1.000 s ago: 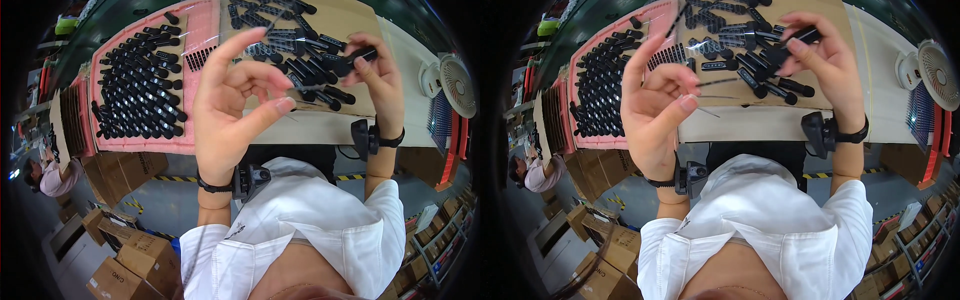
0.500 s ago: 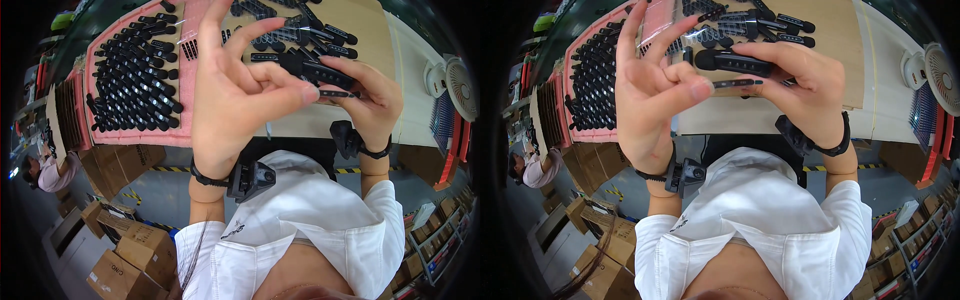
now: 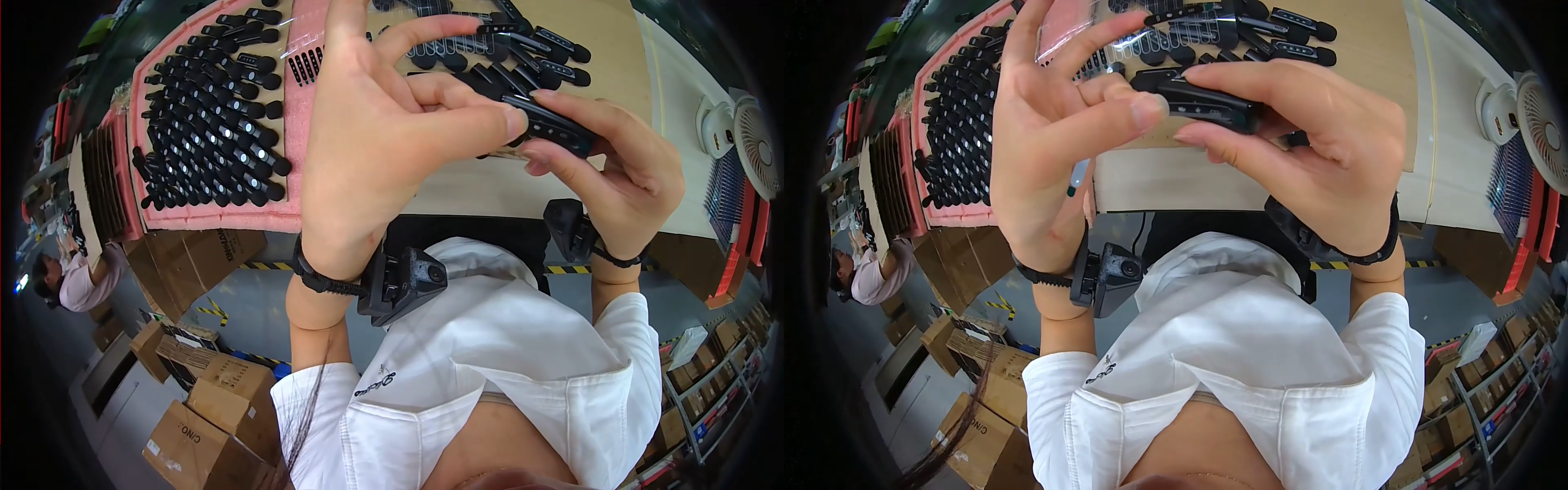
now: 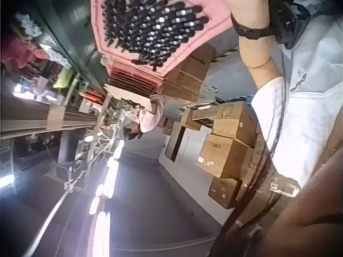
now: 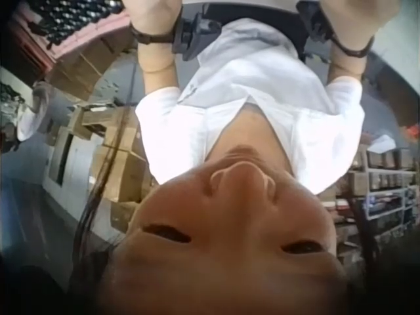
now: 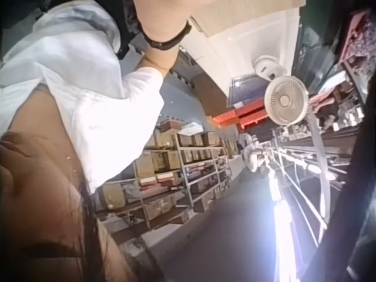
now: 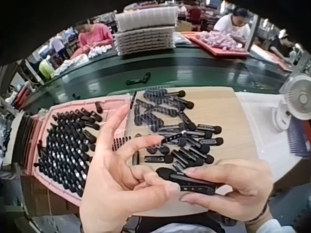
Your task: The person peels a sticker from a sheet, applies it to a microphone, and presses it down by hand, repeating this for several microphones.
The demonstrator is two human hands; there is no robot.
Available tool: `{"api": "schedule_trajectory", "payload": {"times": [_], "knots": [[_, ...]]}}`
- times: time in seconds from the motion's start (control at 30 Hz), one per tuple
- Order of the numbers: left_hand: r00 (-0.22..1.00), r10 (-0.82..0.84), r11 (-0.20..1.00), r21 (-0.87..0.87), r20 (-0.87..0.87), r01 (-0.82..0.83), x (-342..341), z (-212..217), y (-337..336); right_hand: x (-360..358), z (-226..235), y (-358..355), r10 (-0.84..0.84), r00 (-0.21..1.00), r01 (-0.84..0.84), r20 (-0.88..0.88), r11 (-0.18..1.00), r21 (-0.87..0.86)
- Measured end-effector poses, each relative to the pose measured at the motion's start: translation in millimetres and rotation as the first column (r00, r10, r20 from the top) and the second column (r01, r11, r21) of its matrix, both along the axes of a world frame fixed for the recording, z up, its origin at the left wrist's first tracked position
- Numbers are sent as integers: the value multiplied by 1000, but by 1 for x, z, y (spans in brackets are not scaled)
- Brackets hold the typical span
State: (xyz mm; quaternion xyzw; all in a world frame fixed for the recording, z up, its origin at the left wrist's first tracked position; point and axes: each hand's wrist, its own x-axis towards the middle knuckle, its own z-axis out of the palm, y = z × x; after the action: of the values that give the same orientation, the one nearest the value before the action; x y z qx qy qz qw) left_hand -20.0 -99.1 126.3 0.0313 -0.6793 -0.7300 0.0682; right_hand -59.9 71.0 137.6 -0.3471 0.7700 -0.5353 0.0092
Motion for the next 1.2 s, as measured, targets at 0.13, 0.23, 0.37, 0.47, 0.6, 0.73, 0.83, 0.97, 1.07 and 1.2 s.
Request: {"api": "schedule_trajectory", "payload": {"times": [0.13, 0.23, 0.37, 0.47, 0.6, 0.73, 0.83, 0.97, 1.07, 1.2], "knots": [[1000, -23, 999, -38, -14, 22, -2, 0, 4, 1, 6, 4, -12, 1000, 12, 4, 1000, 11], [1000, -20, 996, -85, -19, 19, -1, 0, 5, 1, 4, 3, -17, 1000, 17, -16, 1000, -1], [999, -21, 987, -157, -29, 16, 0, -3, 7, 2, 3, 3, -33, 999, 33, -38, 999, 11], [999, -24, 972, -234, -46, 12, 2, -2, 8, 3, 5, 4, -39, 998, 41, -52, 998, 44], [996, -24, 925, -380, -82, -9, 7, -1, 11, 4, 7, 2, -34, 998, 39, -53, 995, 96], [995, -71, 881, -472, -76, 27, 5, 2, 5, 3, 7, 3, -41, 998, 38, 44, 997, 63], [990, -136, 882, -459, -28, 108, 0, 3, -1, 2, 8, 9, -59, 979, 65, 194, 998, -24], [975, -204, 925, -307, 92, 223, 5, 13, 0, -1, 12, 10, -69, 970, 84, 232, 995, -53], [960, -239, 943, -202, 145, 265, 3, 14, 3, -5, 11, 14, 15, 977, -5, 213, 999, -47], [958, -228, 965, -91, 175, 246, 4, 10, 4, -8, 9, 14, 102, 986, -98, 134, 995, -33]]}}
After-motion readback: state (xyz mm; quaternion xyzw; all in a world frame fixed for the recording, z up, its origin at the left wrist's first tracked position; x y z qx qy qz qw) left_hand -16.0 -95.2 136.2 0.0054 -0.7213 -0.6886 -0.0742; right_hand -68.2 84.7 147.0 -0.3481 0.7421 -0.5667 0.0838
